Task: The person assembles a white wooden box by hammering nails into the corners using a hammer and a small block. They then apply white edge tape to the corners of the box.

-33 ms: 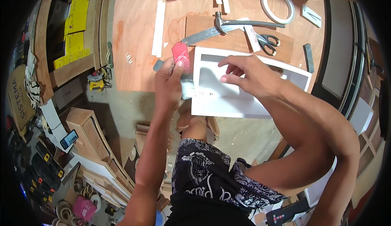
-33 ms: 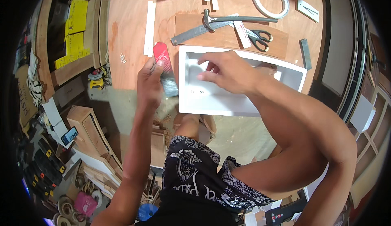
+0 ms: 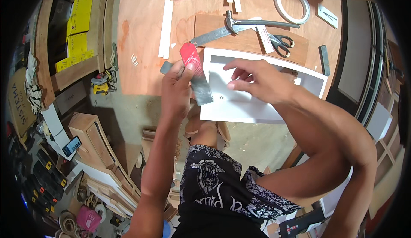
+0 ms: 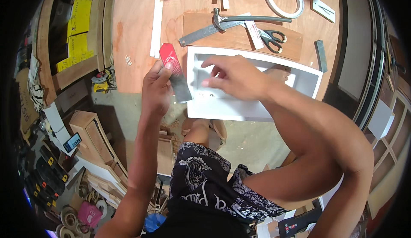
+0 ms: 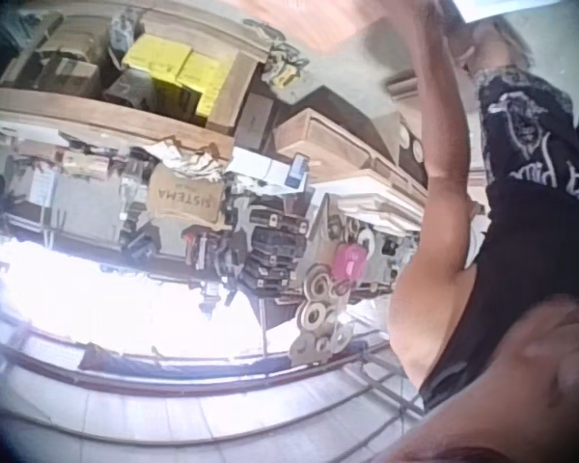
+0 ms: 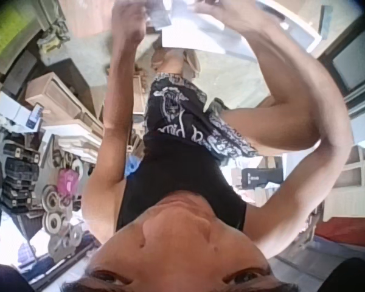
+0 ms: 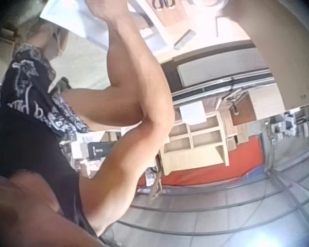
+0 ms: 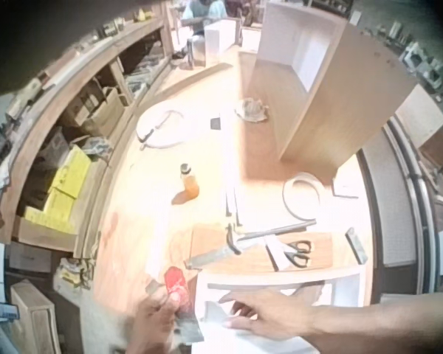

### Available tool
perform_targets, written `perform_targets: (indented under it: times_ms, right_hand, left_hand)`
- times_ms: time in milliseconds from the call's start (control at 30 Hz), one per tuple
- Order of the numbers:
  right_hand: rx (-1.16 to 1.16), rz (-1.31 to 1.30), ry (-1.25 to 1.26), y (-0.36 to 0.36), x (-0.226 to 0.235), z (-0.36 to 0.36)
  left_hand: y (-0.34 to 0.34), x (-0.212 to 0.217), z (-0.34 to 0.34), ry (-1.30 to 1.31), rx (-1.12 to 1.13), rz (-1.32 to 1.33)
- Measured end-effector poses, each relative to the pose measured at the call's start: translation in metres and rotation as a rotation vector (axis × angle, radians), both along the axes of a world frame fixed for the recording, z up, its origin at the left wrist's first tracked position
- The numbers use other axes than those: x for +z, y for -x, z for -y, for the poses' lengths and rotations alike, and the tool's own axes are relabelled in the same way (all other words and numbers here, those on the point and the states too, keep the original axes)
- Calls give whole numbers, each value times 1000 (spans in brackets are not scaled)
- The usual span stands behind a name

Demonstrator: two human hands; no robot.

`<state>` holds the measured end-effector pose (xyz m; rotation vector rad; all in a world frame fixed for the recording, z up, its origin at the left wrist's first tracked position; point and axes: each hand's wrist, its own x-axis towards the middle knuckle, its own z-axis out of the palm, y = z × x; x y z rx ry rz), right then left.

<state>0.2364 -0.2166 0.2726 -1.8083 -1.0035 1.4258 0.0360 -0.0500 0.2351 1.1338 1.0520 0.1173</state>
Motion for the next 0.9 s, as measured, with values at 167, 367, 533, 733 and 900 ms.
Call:
perform_targets:
  times_ms: [167, 367, 533, 733, 900]
  right_hand:
    - [-248, -286, -20, 33, -3, 3]
    - [-398, -650, 204, 5, 28, 20]
    - [-306, -760, 417, -19, 35, 28]
    - [-183, -663, 587, -45, 34, 20]
    - [-45, -478, 504, -56, 42, 10]
  left_hand:
    - [-19, 43, 35, 325, 248, 130]
    - [-9, 44, 43, 269, 42, 273]
    - [-20, 29, 50, 188, 129, 360]
    - [-7, -3, 62, 288, 87, 287]
    - [-8, -17, 88, 424, 237, 222]
